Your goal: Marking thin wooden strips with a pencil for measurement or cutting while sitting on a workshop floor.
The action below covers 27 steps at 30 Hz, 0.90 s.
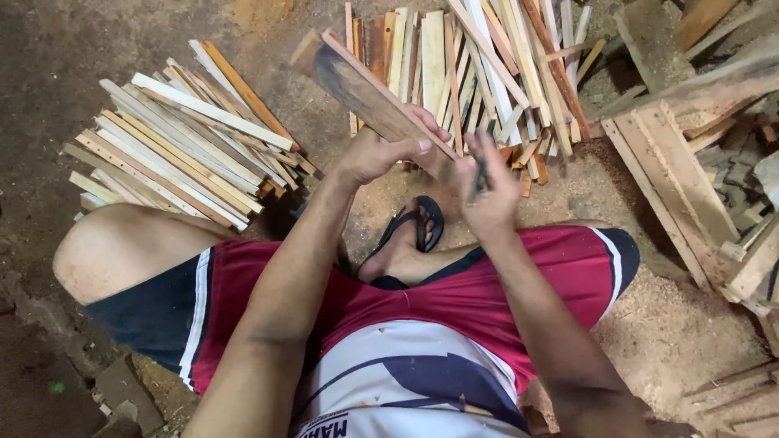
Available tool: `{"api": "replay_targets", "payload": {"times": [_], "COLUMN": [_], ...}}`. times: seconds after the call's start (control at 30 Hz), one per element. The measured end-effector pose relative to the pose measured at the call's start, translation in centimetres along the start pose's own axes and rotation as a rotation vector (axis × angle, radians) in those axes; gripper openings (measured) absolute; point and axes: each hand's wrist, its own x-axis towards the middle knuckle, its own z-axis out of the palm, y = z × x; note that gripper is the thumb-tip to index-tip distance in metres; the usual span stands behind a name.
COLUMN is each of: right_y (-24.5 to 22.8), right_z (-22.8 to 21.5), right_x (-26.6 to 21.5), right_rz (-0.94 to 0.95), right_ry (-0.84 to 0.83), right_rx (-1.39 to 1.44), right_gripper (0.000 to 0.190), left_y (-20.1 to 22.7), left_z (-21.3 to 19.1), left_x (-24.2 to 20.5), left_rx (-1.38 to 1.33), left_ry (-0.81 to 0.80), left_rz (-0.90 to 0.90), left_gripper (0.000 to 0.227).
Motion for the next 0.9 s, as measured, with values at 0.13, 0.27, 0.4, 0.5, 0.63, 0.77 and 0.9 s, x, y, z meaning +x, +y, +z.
{"api": "replay_targets", "payload": {"times": [0.13,0.27,0.4,0.5,0.63,0.77,0.9], "right_y": [-5.1,-8.5,-6.2,-2.4,-0.6,1.0,-2.0], "right_z": [1.7,3.4,4.0,0.6,-3.1,-3.5,-0.2], "right_x": [5.3,9.2,8.2,3.6,0.6,-0.3,0.9], "right_rz": [0.067,0.134,0.118,0.26,0.48,0.122,0.035], "right_ry": [-0.018,-0.001,-0.085,-0.131,-0.095,-0.049,-0.178], "right_rx": [0.244,0.404,0.216,0.207,0.138,-0.172,-0.127], "right_gripper": [0.04,0.031,0.026,0.022,0.021,0.015,0.061], "left_y": [-2.2,-2.0,-3.7,1.6,3.2,2.7,-1.0], "left_z": [1.4,2.7,0.9,-1.5,-3.7,-1.9,-0.5], "left_x": [0.0,-0.3,-0.2,-0.7,-1.4,0.1,1.3], "left_rx": [0.045,0.123,0.104,-0.042,-0.056,-0.135,-0.161], "left_ry": [-0.03,-0.054,-0.067,-0.016,0.044,0.064,0.051], "left_rz": [0.003,-0.063,0.163,0.122,0.062,-0.017,-0.071], "left_gripper": [0.035,0.034,0.026,0.03,0.03,0.031,0.033]}}
